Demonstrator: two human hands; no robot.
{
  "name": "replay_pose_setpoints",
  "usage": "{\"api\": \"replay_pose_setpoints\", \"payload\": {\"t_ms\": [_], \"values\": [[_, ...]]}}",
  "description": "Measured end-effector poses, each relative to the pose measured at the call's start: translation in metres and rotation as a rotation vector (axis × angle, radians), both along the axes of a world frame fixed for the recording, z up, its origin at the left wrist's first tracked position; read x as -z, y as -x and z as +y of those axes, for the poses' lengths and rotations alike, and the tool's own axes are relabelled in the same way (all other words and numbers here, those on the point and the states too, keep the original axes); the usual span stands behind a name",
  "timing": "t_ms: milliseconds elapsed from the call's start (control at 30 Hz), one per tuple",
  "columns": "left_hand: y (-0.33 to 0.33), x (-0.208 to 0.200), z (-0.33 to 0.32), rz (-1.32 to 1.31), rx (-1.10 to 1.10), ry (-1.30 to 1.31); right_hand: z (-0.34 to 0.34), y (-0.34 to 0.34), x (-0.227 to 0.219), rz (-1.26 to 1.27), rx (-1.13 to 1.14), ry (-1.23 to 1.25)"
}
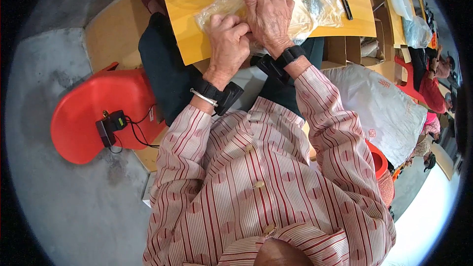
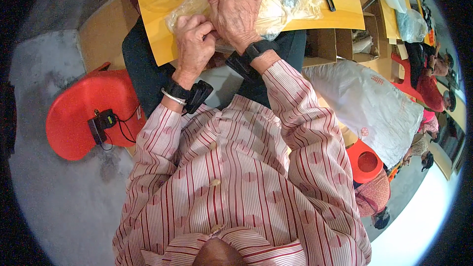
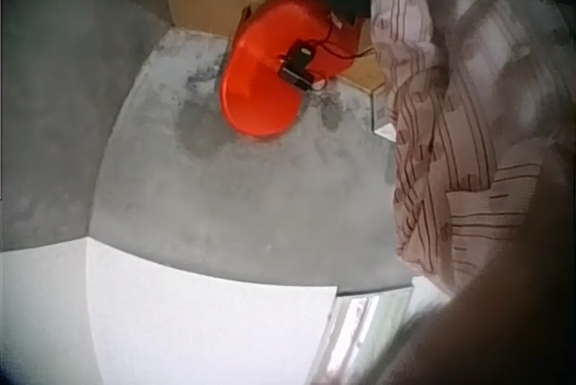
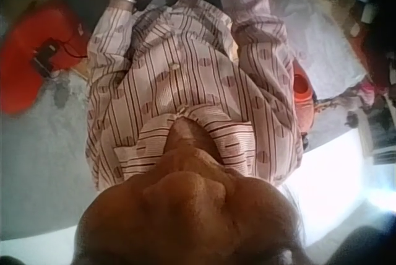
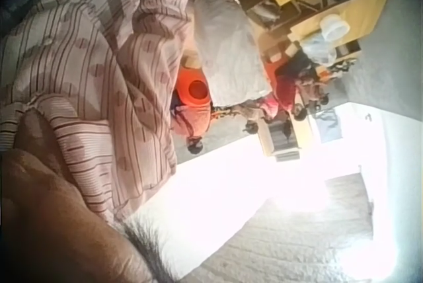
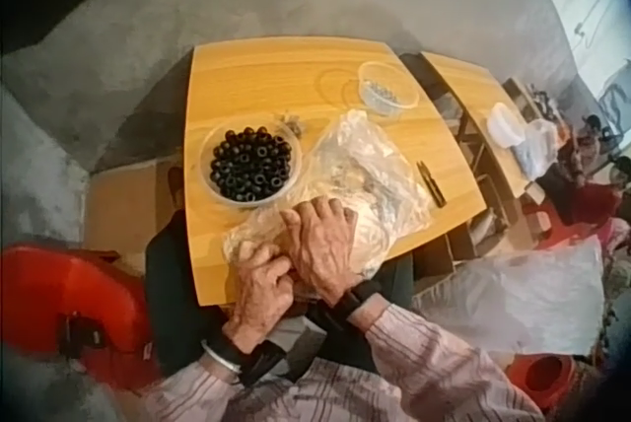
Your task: The person assembles plastic components by picking up black plastic pieces and small pins from the table and inserting the pins into the black pieces by hand.
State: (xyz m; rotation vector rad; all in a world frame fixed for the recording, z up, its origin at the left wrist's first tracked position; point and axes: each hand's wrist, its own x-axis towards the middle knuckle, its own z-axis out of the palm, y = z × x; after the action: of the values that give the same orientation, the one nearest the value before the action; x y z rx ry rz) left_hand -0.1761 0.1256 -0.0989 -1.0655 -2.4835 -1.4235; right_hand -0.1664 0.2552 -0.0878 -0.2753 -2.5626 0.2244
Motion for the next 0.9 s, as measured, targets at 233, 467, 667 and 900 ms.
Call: {"api": "replay_pose_setpoints", "payload": {"t_ms": [233,467,667,900], "values": [[-0.004,-0.001,0.0,-0.011,-0.028,0.01,0.005,-0.001,-0.007,-0.046,0.003,0.048],[-0.003,0.0,-0.003,-0.005,-0.033,0.021,-0.011,0.005,-0.012,-0.147,0.046,0.086],[-0.007,-0.004,-0.002,-0.019,-0.016,-0.051,-0.011,0.012,-0.024,-0.099,-0.014,0.383],[-0.007,-0.002,-0.003,0.075,0.002,-0.07,-0.032,0.008,-0.031,-0.178,-0.02,0.759]]}}
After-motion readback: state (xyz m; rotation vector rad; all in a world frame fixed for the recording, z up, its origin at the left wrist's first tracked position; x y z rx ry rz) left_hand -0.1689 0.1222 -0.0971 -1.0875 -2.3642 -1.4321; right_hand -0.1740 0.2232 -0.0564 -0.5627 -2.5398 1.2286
